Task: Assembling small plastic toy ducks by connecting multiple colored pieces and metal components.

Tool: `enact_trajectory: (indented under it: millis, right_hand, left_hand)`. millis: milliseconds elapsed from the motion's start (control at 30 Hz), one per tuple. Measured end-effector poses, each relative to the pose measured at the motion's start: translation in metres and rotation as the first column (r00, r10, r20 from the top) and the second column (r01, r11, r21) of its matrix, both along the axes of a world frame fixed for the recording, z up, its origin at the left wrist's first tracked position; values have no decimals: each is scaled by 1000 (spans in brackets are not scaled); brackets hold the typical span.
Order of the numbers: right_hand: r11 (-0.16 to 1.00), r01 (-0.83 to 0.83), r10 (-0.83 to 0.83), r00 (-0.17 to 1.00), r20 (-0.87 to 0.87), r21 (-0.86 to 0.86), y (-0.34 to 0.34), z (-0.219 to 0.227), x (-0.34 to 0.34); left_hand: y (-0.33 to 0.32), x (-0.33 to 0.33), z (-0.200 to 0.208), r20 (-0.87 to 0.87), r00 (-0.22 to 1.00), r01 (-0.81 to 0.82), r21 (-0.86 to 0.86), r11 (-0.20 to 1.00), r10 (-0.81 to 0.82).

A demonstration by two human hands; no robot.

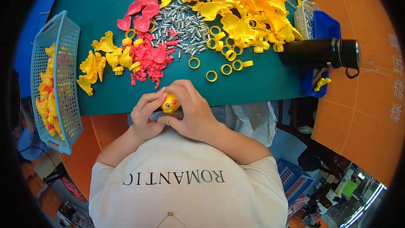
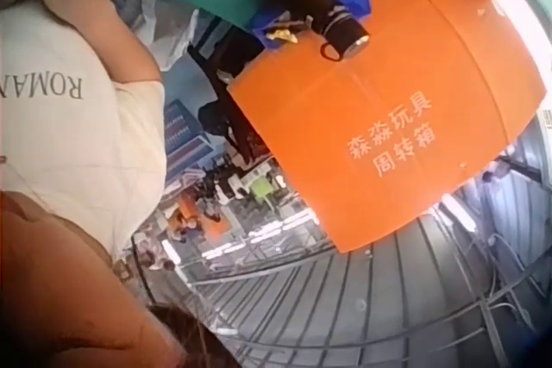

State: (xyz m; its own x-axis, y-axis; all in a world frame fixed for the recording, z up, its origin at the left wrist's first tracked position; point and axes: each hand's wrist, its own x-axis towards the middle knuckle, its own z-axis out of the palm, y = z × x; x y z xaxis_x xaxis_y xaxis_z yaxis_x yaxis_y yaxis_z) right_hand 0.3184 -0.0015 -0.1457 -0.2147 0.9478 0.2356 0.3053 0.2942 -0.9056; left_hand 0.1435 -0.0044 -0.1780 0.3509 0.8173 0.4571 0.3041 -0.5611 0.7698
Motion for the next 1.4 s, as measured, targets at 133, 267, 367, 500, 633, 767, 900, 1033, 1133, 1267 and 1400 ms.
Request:
enact_trajectory:
  millis: [133,267,367,500,633,767,900,1033,1133,1267,1400]
  right_hand:
    - [956,157,-225,934,-279,-247,8,6,34]
    - [918,244,-358,849,-388,-312,34,6,49]
    - [917,229,-326,901,-287,-325,42,1,42]
    - [910,311,-296,951,93,-274,43,-4,35]
    - [938,142,-270,872,408,316,40,-3,15]
    - [973,186,-225,900,374,137,36,1,12]
    - [986,71,-46,985,165,-149,34,12,20]
    - [939,-32,-145,867,-476,-344,-11,15,-12]
    - [984,-65,12,953,-302,-165,-26,1,-35]
    - [980,-145,116,974,196,138,-21,-4,-54]
    - [969,-225,202,959,199,101,-3,4,-50]
  left_hand:
    - [8,27,36,172,965,-195,-36,980,198]
    - [14,11,27,-8,989,-147,144,979,149]
    - [11,4,12,5,985,-169,153,974,170]
    - [9,-7,0,32,979,-203,125,971,200]
    - [9,-16,-5,83,977,-205,141,969,195]
    - [-1,-23,-3,118,980,-180,169,969,161]
    - [-16,-36,6,139,976,-184,130,974,166]
    - [-27,-58,24,172,968,-187,3,982,183]
    - [-27,-64,28,196,972,-115,-74,991,127]
    - [-29,-61,15,222,968,-77,-177,981,116]
    - [-18,-62,16,185,974,-104,-148,983,131]
